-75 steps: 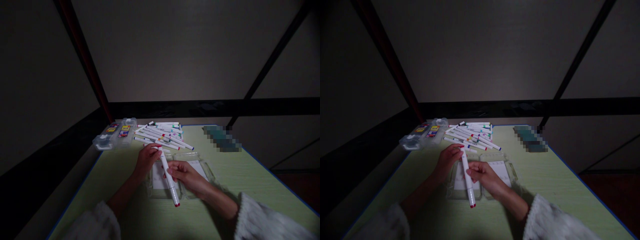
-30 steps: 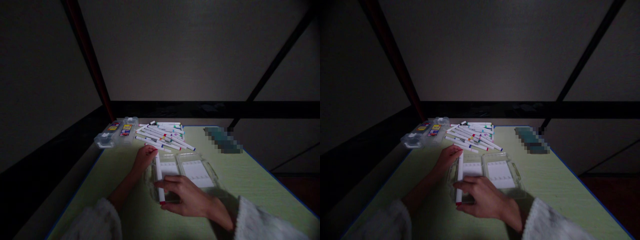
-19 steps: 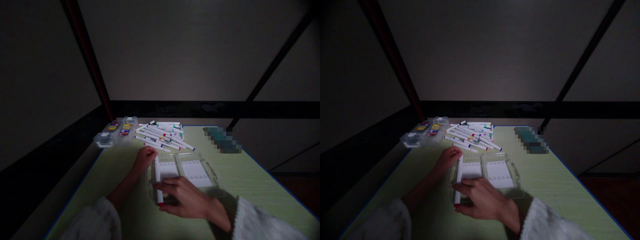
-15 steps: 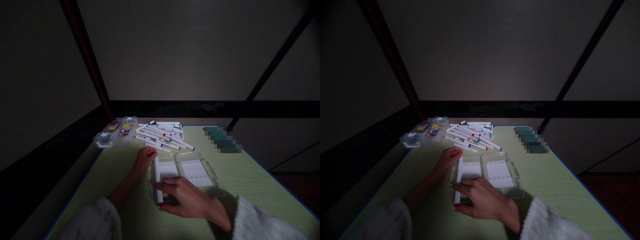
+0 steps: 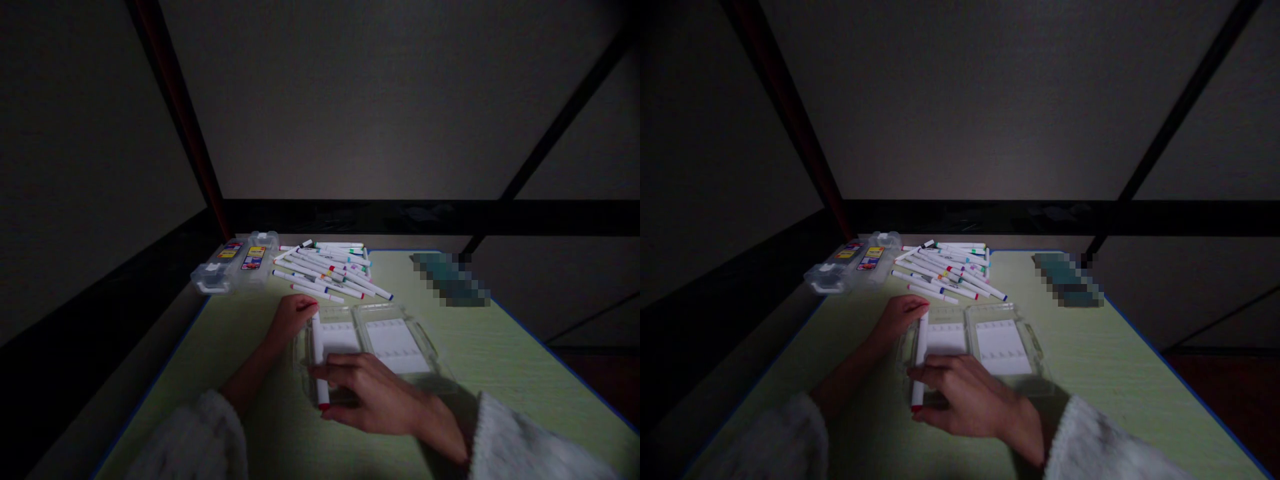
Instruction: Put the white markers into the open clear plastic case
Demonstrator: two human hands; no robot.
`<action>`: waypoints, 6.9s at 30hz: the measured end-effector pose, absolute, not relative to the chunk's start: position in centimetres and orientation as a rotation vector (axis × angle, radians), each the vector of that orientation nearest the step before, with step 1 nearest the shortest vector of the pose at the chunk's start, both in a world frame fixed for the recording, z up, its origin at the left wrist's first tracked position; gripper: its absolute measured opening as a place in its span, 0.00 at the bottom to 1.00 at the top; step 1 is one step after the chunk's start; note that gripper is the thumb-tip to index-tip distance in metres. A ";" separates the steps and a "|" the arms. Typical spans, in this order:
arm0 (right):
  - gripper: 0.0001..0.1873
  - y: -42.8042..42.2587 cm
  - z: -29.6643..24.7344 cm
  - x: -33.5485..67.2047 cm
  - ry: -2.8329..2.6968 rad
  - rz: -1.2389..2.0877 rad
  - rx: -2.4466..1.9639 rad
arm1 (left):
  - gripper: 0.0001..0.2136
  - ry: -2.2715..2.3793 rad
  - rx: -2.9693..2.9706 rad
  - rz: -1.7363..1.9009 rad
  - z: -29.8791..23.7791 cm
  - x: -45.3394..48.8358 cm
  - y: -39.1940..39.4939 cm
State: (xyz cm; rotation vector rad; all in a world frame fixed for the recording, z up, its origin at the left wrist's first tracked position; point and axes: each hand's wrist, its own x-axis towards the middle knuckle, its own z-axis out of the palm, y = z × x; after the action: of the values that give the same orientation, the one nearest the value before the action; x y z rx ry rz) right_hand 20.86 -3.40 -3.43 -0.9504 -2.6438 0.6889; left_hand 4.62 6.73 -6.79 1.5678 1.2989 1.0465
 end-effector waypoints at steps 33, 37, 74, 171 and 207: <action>0.16 -4.3 -3.5 20.5 -2.793 0.375 -0.875 | 0.05 1.261 1.554 1.048 -7.8 4.4 7.1; 0.14 -4.3 -3.5 20.5 -2.797 0.349 -0.863 | 0.06 1.262 1.547 1.047 -7.5 4.5 6.9; 0.15 -3.2 -3.2 21.9 -2.606 0.103 -0.834 | 0.10 1.340 1.402 1.159 -6.3 4.0 6.5; 0.11 2.2 -4.0 30.6 -1.726 -0.122 -1.459 | 0.10 1.357 1.339 1.089 -5.6 4.0 6.3; 0.08 3.6 -5.8 32.4 -1.688 -0.138 -1.715 | 0.10 1.346 1.339 1.087 -5.7 3.9 6.3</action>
State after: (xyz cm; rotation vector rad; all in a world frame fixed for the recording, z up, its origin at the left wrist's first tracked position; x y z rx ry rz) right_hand 32.42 3.61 -5.85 -1.7151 -1.6882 -0.1380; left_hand 3.95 6.30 -5.71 1.3393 1.3462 1.0868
